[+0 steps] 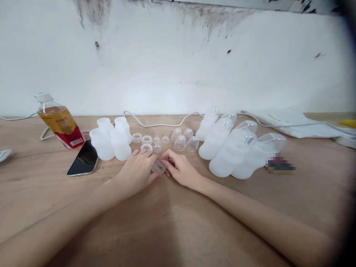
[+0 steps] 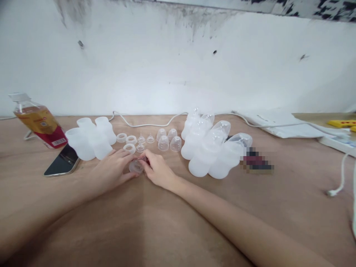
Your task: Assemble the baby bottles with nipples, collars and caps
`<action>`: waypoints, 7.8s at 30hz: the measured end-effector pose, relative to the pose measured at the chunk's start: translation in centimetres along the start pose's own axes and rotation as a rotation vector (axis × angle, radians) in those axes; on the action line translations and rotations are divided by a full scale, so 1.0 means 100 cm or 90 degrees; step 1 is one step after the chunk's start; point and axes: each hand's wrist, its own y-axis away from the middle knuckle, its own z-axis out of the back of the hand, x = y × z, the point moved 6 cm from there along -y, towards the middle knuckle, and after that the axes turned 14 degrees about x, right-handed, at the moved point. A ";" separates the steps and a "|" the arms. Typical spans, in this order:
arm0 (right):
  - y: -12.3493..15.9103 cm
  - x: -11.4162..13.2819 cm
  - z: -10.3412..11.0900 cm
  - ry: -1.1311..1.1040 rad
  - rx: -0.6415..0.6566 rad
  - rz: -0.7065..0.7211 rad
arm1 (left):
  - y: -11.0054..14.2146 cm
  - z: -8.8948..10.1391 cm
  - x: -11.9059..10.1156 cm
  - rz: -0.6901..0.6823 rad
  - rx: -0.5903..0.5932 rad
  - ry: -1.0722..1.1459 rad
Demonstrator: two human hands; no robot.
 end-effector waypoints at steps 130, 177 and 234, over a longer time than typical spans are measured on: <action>0.092 0.040 0.124 0.685 -0.027 -0.505 | 0.041 -0.011 -0.003 -0.170 -0.201 0.091; 0.030 -0.032 0.045 0.300 -0.102 -0.223 | 0.039 0.011 0.036 0.019 -0.102 0.251; 0.050 0.042 0.005 0.312 -0.135 0.399 | 0.038 0.005 0.011 -0.112 0.026 0.080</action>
